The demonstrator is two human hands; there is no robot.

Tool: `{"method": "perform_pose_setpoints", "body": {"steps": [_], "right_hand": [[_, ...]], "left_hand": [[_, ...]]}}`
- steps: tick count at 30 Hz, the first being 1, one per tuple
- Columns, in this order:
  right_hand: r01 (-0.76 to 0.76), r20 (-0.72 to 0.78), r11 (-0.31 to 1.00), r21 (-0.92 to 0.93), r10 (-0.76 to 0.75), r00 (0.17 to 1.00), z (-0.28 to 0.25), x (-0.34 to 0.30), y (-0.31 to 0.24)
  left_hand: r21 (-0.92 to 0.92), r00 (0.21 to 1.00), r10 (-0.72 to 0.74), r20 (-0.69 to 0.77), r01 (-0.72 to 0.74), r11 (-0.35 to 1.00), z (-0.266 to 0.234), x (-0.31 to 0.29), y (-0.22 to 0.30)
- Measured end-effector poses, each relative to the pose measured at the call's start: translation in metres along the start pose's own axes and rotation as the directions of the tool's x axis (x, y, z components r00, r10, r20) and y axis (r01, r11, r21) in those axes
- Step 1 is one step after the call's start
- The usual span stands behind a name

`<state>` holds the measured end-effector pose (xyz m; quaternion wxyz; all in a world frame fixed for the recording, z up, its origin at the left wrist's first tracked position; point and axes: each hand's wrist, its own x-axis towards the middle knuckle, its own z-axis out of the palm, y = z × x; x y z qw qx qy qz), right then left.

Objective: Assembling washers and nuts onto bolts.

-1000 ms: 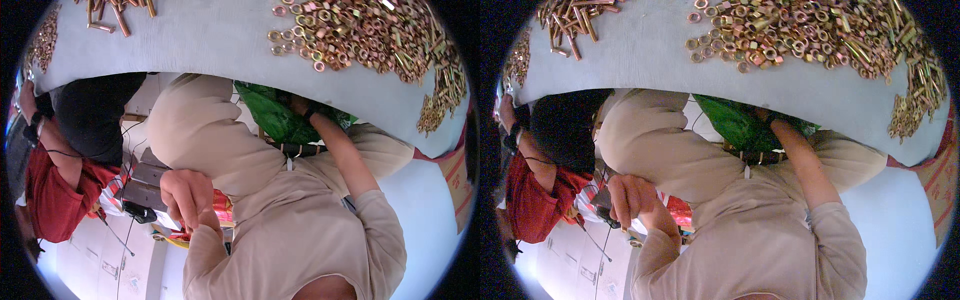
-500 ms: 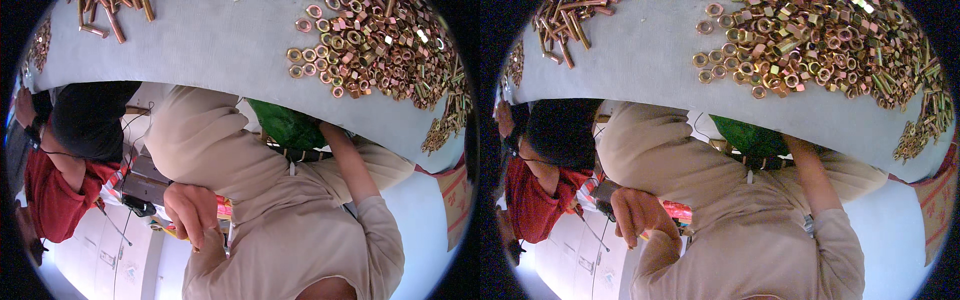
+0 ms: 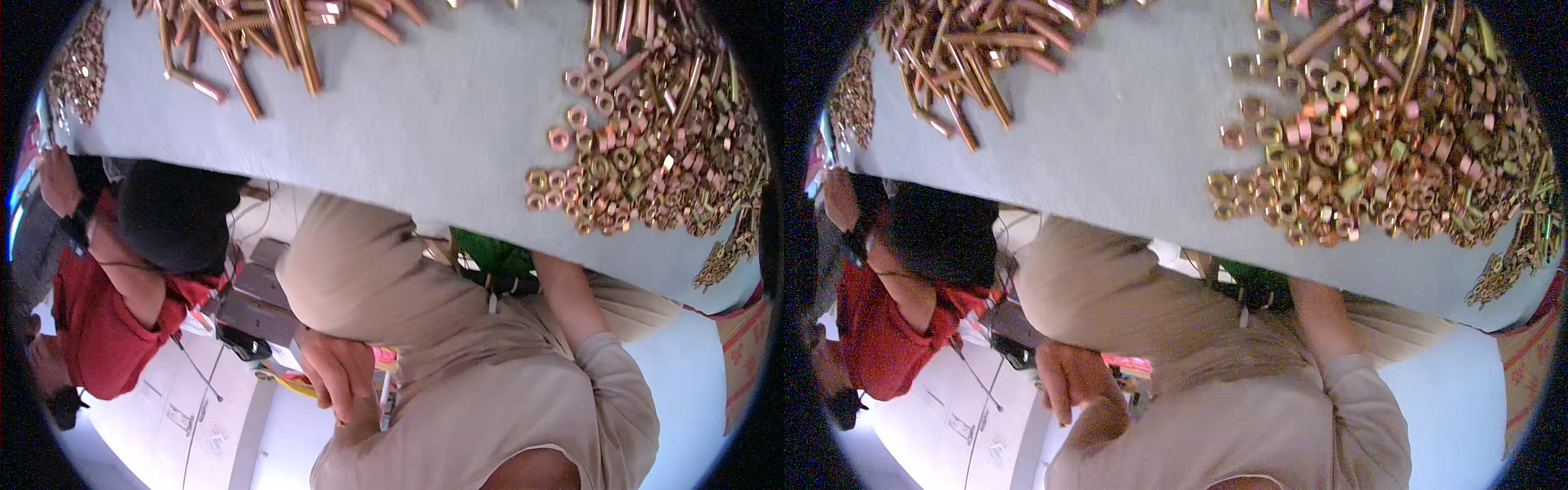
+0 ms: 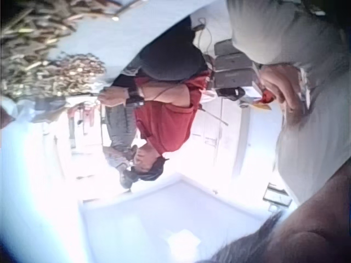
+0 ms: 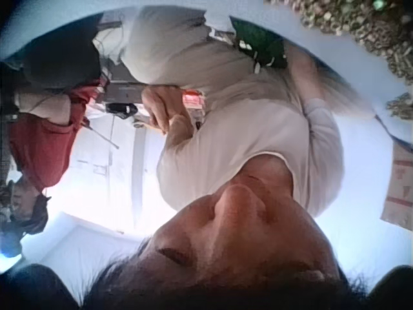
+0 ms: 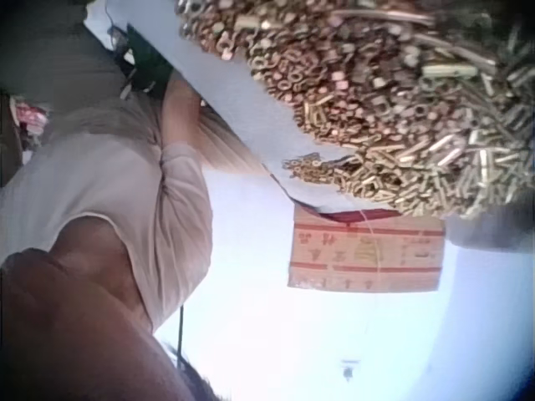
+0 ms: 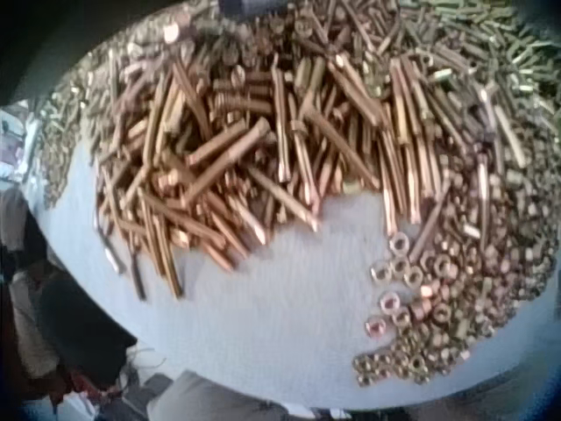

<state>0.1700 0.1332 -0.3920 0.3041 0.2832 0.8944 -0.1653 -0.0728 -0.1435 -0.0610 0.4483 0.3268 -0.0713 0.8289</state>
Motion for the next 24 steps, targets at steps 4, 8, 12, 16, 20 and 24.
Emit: {"method": "perform_pose_setpoints", "body": {"steps": [4,8,12,16,20,24], "right_hand": [[-0.059,0.031,0.998,0.010,0.059,0.998,0.004,-0.022,0.003],[-0.154,0.059,0.988,0.003,0.153,0.986,0.005,-0.045,0.016],[-0.182,0.097,0.983,0.018,0.180,0.979,0.009,-0.058,0.010],[-0.212,0.136,0.977,0.026,0.207,0.969,0.020,-0.069,0.010],[-0.222,0.160,0.975,0.027,0.215,0.963,0.029,-0.067,0.006],[-0.232,0.170,0.972,0.027,0.224,0.960,0.030,-0.064,0.006]], "left_hand": [[-0.058,0.993,-0.084,0.087,0.090,0.994,0.001,-0.015,0.000],[-0.161,0.981,-0.088,0.176,0.117,0.980,-0.010,-0.028,-0.007],[-0.104,0.975,-0.079,0.208,0.103,0.989,-0.014,-0.018,-0.006],[-0.101,0.978,-0.065,0.199,0.087,0.991,-0.021,0.001,0.000],[-0.139,0.987,-0.078,0.144,0.098,0.985,-0.022,0.012,0.005],[-0.102,0.997,-0.066,0.034,0.069,0.992,-0.025,0.010,0.007]]}}
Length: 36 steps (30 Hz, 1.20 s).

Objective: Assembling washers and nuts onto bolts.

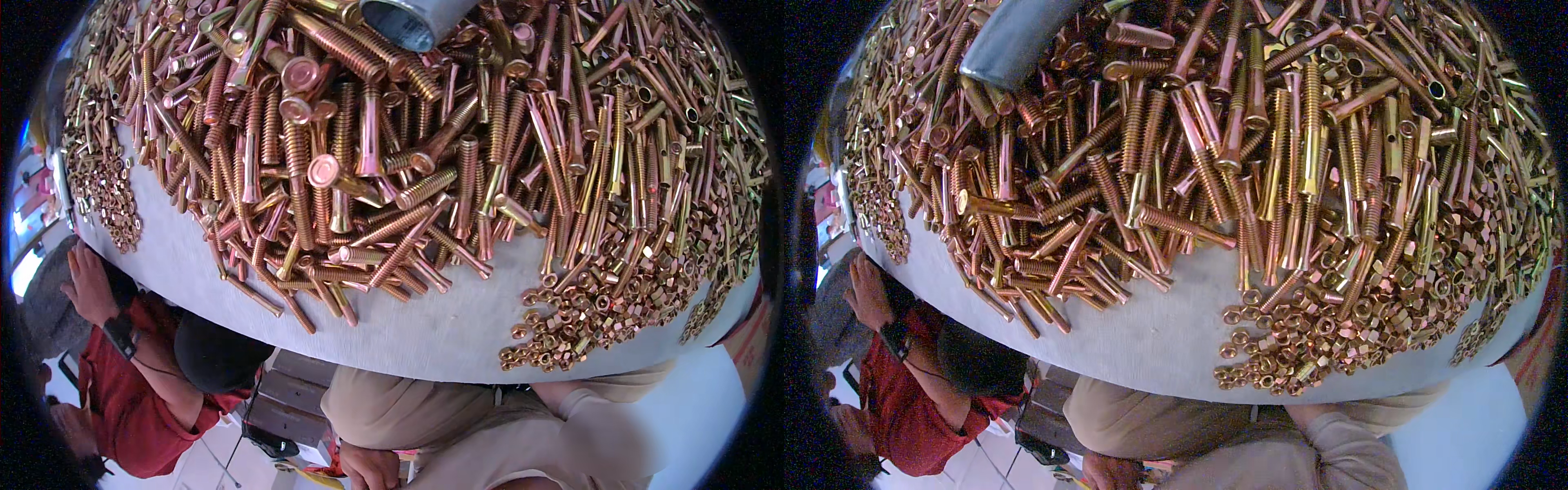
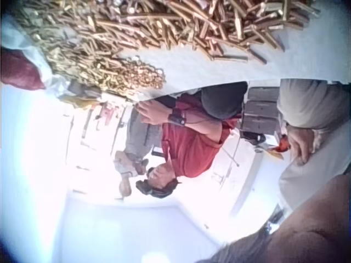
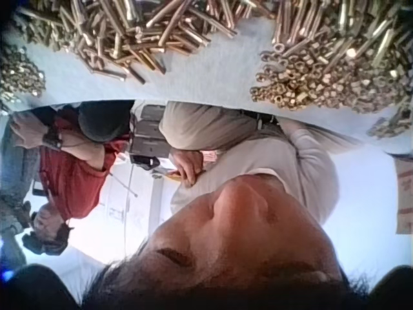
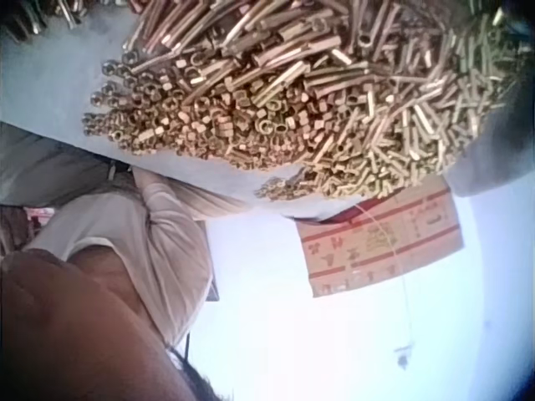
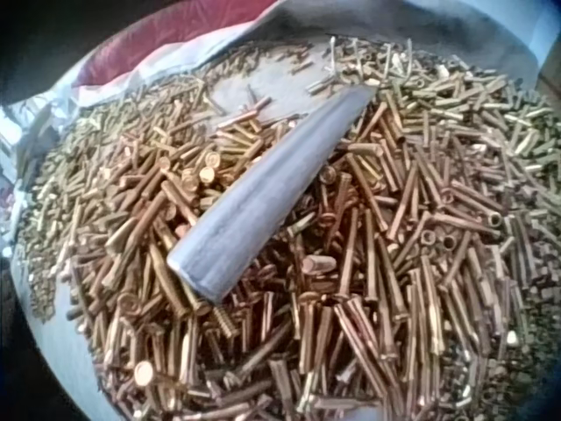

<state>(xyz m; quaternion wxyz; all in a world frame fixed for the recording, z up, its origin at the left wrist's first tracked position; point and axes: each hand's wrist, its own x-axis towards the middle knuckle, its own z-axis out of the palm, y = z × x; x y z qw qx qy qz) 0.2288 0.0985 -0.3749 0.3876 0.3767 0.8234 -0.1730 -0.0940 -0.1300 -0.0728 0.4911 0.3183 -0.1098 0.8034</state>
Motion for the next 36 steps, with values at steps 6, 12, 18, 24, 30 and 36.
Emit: {"method": "perform_pose_setpoints", "body": {"steps": [6,12,18,24,30,36], "right_hand": [[0.019,0.016,1.000,-0.012,-0.019,1.000,0.001,0.004,-0.004],[0.016,0.020,1.000,-0.014,-0.016,1.000,0.002,0.004,-0.002],[0.020,0.019,1.000,-0.013,-0.020,1.000,0.000,0.010,0.001],[0.022,0.022,1.000,-0.007,-0.022,1.000,-0.001,0.009,0.000],[0.052,0.025,0.999,0.001,-0.052,0.998,-0.003,0.015,-0.005],[0.065,-0.019,0.998,0.012,-0.065,0.998,-0.009,0.027,-0.009]], "left_hand": [[0.002,0.998,-0.040,0.041,0.040,0.999,0.000,0.001,0.001],[-0.005,0.995,-0.061,0.078,0.061,0.998,-0.003,0.000,0.000],[-0.006,0.989,-0.081,0.124,0.082,0.997,-0.006,0.000,-0.005],[-0.013,0.985,-0.086,0.148,0.089,0.996,-0.006,0.000,-0.002],[-0.016,0.982,-0.090,0.167,0.094,0.995,-0.006,0.002,-0.002],[-0.047,0.961,-0.107,0.255,0.123,0.991,-0.005,-0.005,-0.012]]}}
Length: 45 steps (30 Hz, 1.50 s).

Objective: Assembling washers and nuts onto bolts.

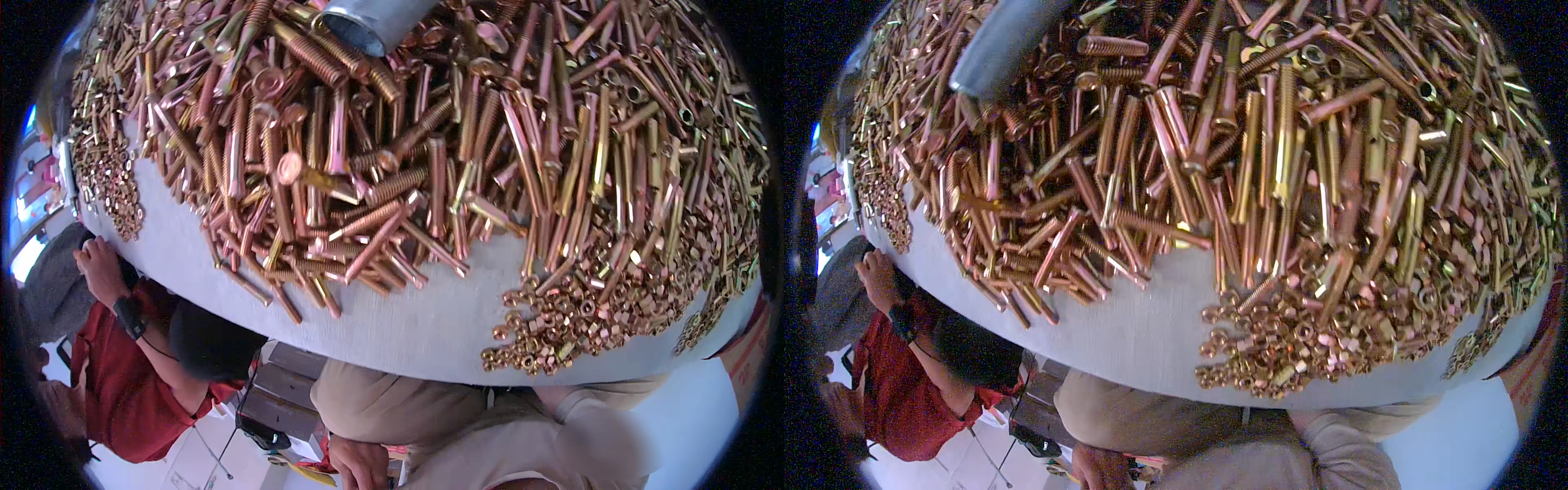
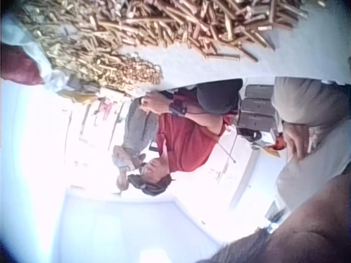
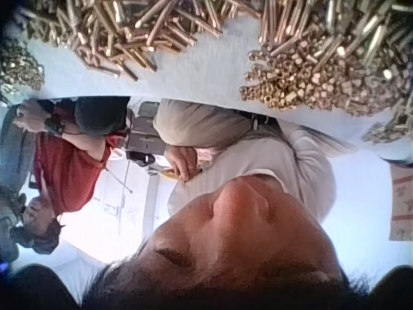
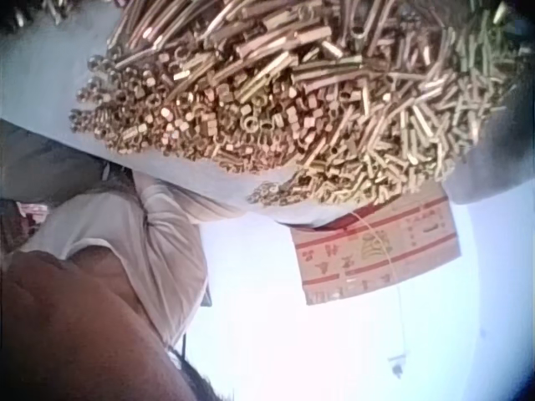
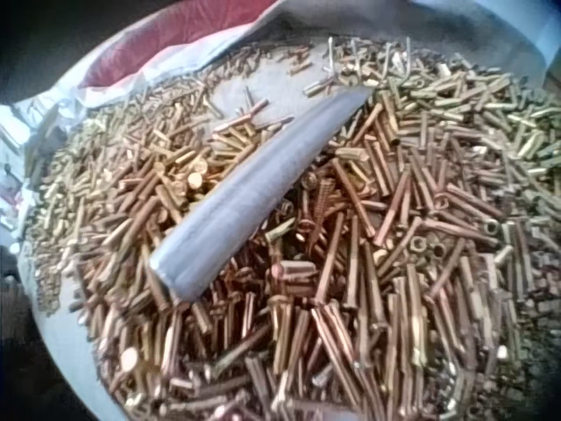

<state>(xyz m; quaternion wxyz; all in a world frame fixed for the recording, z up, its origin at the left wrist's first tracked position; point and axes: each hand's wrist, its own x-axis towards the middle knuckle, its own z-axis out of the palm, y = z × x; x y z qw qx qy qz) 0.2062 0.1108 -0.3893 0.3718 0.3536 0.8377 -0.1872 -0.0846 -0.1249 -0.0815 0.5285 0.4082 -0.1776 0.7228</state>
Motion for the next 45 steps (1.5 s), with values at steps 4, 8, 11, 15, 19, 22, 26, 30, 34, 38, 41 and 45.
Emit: {"method": "perform_pose_setpoints", "body": {"steps": [4,8,11,15,19,22,26,30,34,38,41,45], "right_hand": [[0.072,-0.063,0.995,0.062,-0.069,0.996,0.000,0.014,-0.020],[0.209,-0.218,0.961,0.182,-0.168,0.962,-0.007,0.034,-0.049],[0.400,-0.465,0.865,0.302,-0.233,0.854,-0.026,0.045,-0.049],[0.053,0.086,0.542,0.839,-0.228,0.970,-0.111,-0.008,-0.078],[0.287,-0.096,0.478,0.830,-0.384,0.918,-0.205,-0.118,-0.079],[0.427,-0.213,0.372,0.824,-0.494,0.843,-0.261,-0.183,-0.069],[0.602,-0.565,0.400,0.691,-0.219,0.795,-0.326,-0.198,-0.048],[0.745,-0.819,0.406,0.529,0.017,0.573,-0.369,-0.169,-0.029],[0.794,-0.885,0.458,0.399,-0.036,0.465,-0.357,-0.169,-0.020],[0.623,-0.587,0.420,0.661,-0.228,0.777,-0.303,-0.157,-0.011],[0.592,-0.483,0.621,0.513,-0.361,0.798,-0.270,-0.147,-0.019],[0.569,-0.387,0.742,0.355,-0.437,0.812,-0.216,-0.092,-0.024]], "left_hand": [[0.046,0.994,0.029,-0.109,-0.024,0.999,0.015,-0.001,-0.007],[0.147,0.963,-0.077,-0.260,0.118,0.982,0.023,-0.008,0.001],[0.292,0.962,-0.023,-0.272,0.105,0.950,0.003,-0.021,0.001],[0.304,0.481,0.367,-0.796,-0.207,0.930,0.036,-0.004,-0.023],[0.233,0.573,0.252,-0.780,-0.109,0.966,0.030,-0.007,-0.019],[0.233,0.531,0.236,-0.814,-0.073,0.970,0.031,-0.009,-0.017],[0.269,0.573,0.241,-0.784,-0.036,0.962,0.028,-0.001,-0.017],[0.289,0.476,0.238,-0.847,0.037,0.956,0.023,0.018,-0.022],[0.298,0.521,0.265,-0.811,-0.022,0.954,0.022,0.018,-0.023],[0.294,0.578,0.276,-0.768,-0.064,0.954,0.021,0.009,-0.019],[0.237,0.588,0.253,-0.768,-0.106,0.966,0.022,0.008,-0.018],[0.171,0.612,0.229,-0.757,-0.154,0.973,0.021,0.004,-0.017]]}}
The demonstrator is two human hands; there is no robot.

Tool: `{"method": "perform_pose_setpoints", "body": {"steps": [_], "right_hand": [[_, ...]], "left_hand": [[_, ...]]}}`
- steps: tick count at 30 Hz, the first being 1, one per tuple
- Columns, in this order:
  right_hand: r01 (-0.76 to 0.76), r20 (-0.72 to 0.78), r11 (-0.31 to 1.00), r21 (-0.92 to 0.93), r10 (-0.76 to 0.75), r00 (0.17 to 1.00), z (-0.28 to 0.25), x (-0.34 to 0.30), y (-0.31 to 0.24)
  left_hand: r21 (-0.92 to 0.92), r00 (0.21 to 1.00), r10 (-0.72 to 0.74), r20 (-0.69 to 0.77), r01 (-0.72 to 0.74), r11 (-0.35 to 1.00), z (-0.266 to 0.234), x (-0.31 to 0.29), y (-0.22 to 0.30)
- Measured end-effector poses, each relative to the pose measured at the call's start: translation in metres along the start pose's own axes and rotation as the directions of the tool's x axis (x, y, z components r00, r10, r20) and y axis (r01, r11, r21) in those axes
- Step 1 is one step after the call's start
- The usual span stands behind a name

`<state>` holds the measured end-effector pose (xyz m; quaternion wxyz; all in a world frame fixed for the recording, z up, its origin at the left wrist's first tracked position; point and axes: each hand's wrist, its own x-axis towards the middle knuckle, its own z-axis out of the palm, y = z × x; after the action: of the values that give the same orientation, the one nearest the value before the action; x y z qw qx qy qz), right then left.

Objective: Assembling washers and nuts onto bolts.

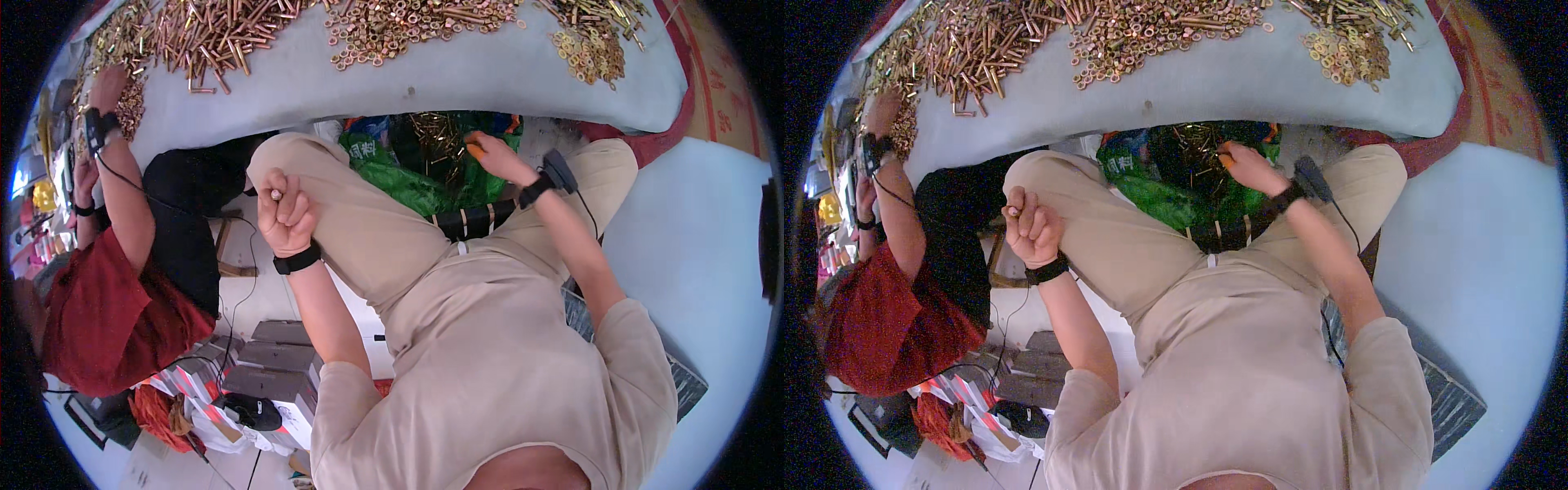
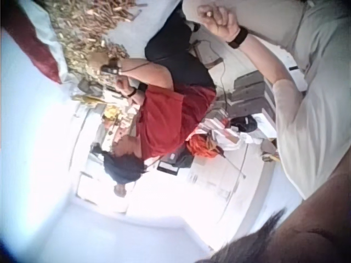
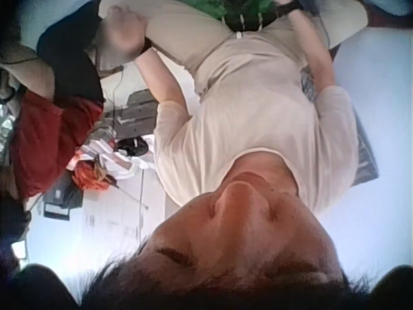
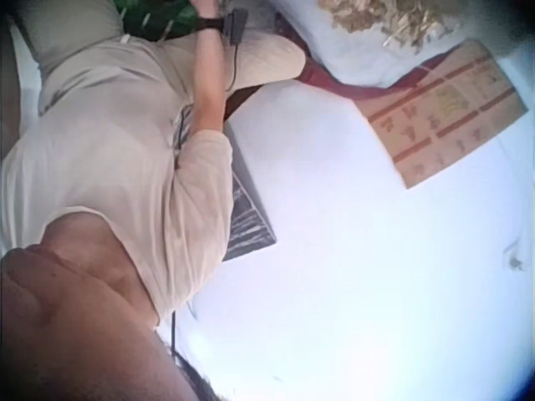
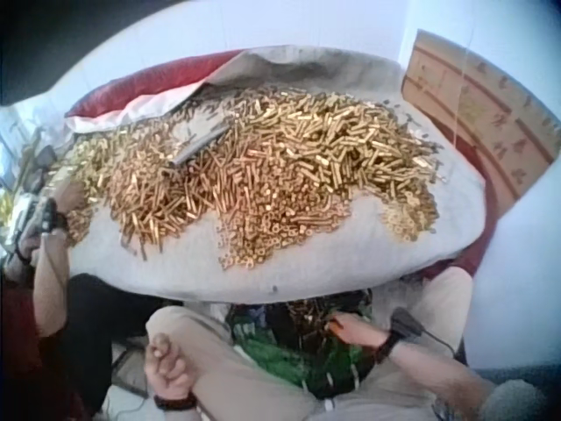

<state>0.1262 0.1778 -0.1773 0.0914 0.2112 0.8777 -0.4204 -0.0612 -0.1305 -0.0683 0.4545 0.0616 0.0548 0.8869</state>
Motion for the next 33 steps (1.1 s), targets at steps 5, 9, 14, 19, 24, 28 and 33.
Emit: {"method": "perform_pose_setpoints", "body": {"steps": [5,9,14,19,24,28,33], "right_hand": [[0.019,0.324,0.939,-0.342,0.099,0.941,0.055,0.035,0.041],[0.061,0.404,0.863,-0.502,0.171,0.899,0.105,0.039,0.052],[0.335,0.313,0.787,-0.519,-0.190,0.931,0.147,-0.009,0.247],[0.267,0.394,0.850,-0.454,-0.077,0.916,0.145,-0.018,0.179],[0.199,0.329,0.841,-0.504,-0.027,0.944,0.126,-0.016,0.163],[0.180,0.293,0.824,-0.538,-0.017,0.956,0.117,-0.014,0.158],[0.155,0.253,0.807,-0.570,-0.008,0.967,0.124,-0.010,0.154]], "left_hand": [[-0.005,1.000,0.016,0.011,-0.016,1.000,0.001,-0.001,-0.001],[0.053,1.000,0.013,0.026,-0.015,0.999,-0.001,-0.015,0.005],[-0.122,0.976,-0.013,0.217,0.040,0.992,-0.003,0.015,0.002],[-0.076,0.985,0.034,0.172,-0.021,0.997,-0.003,-0.010,0.008],[-0.099,0.986,0.026,0.168,-0.009,0.995,-0.002,-0.005,0.005],[-0.114,0.983,0.027,0.179,-0.006,0.994,-0.003,-0.005,0.006],[-0.083,0.972,0.002,0.234,0.018,0.996,-0.003,-0.003,0.008]]}}
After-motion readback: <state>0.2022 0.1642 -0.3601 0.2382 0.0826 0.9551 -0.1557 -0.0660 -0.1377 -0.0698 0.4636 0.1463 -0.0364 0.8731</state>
